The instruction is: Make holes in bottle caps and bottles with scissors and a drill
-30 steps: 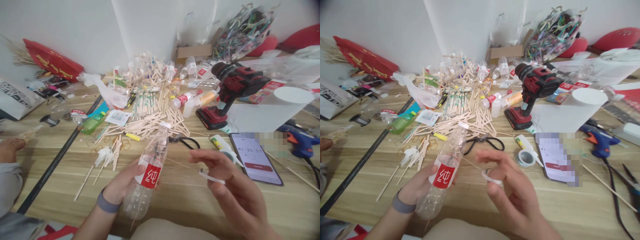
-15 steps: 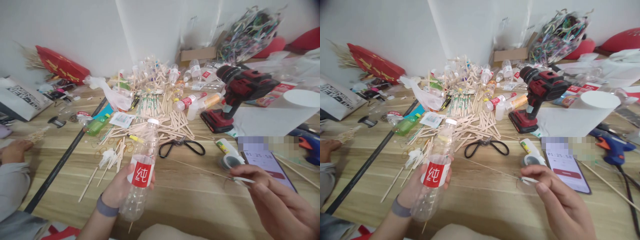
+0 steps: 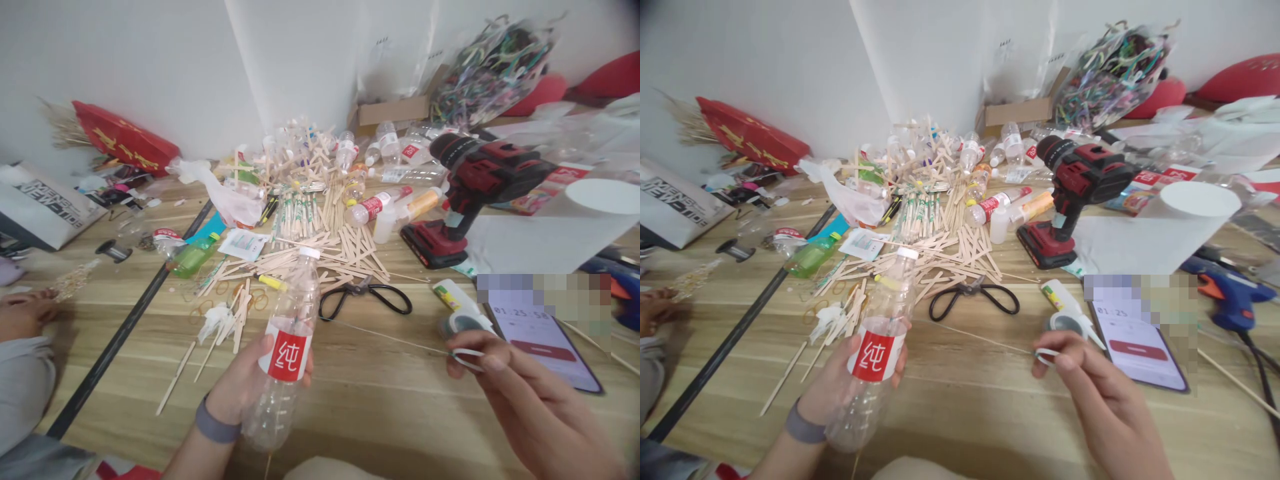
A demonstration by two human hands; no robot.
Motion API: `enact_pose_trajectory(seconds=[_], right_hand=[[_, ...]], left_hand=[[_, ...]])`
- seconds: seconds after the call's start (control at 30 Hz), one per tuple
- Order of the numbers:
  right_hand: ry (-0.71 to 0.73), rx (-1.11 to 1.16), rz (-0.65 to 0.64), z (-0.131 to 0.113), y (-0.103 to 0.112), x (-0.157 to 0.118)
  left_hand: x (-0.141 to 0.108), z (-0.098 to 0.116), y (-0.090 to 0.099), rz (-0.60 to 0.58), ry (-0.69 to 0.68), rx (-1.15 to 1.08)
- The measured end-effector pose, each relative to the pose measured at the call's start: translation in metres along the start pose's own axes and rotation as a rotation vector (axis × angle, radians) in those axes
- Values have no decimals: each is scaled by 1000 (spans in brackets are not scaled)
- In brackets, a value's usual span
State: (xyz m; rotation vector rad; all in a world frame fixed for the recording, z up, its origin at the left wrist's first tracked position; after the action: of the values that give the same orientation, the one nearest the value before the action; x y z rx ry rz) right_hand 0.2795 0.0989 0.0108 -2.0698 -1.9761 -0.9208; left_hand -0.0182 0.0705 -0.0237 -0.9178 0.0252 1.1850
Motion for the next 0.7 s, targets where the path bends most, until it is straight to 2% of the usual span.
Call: enact_pose_trajectory(seconds=[0.23,0.3,0.7], right_hand=[[-5,123,-258,-18,-46,5],[-9,134,-304,-23,-53,6],[-23,119,-326,-25,-62,4]], left_hand=[[5,-6,-14,-35,71,3],[6,-8,-14,-42,79,-6],[6,-8,-17,-44,79,14]])
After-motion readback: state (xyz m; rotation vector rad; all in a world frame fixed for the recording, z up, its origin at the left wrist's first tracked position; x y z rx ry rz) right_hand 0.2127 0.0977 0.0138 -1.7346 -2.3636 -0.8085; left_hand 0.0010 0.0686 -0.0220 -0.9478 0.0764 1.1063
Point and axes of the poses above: each hand's wrist, its own x-axis towards the middle knuckle, its own y-axis out of the back of the hand, z = x × y, the point moved 8 cm from there along x, towards the middle knuckle, and after that the axes turned 13 degrees about y, right-handed, at the moved point
